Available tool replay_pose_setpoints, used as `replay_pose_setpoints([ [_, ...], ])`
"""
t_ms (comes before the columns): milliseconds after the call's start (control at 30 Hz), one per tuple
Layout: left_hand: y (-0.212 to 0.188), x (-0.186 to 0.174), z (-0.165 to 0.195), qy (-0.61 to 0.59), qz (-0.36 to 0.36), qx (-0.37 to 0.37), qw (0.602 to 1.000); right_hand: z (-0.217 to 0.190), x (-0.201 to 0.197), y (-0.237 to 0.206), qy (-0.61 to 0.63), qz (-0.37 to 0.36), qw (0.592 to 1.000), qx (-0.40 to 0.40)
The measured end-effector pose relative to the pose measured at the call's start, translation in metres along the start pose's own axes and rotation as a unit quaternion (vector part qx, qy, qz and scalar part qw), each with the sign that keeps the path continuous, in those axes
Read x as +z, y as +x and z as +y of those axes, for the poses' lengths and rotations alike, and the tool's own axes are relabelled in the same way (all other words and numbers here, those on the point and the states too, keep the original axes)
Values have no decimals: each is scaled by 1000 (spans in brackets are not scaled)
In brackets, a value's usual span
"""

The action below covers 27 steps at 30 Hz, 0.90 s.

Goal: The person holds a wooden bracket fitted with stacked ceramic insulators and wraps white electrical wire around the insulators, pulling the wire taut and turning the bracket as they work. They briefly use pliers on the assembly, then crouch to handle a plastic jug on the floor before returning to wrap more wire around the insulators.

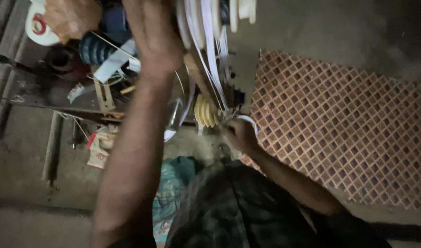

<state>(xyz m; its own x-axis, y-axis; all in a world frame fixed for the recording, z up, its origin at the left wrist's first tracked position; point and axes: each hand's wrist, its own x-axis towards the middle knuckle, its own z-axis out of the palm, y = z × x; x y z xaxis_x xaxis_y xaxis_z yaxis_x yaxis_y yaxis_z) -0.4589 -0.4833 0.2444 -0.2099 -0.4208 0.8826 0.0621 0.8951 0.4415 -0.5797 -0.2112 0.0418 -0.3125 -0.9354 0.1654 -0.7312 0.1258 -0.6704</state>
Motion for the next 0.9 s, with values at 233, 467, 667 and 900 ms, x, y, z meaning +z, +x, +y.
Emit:
replay_pose_setpoints([
  [233, 30, 0, 57, -257, 43, -115, 959, -93, -64, 40, -258, -5, 943, -209],
  [467, 50, -6, 61, -298, 13, -78, 951, -147, -140, 78, -345, 100, 827, -433],
  [667, 45, -5, 61, -279, 22, -76, 957, -190, -209, 127, -365, 254, 700, -559],
  [900, 44, -7, 56, -242, 16, -93, 966, -261, -261, 180, -350, 273, 569, -692],
])
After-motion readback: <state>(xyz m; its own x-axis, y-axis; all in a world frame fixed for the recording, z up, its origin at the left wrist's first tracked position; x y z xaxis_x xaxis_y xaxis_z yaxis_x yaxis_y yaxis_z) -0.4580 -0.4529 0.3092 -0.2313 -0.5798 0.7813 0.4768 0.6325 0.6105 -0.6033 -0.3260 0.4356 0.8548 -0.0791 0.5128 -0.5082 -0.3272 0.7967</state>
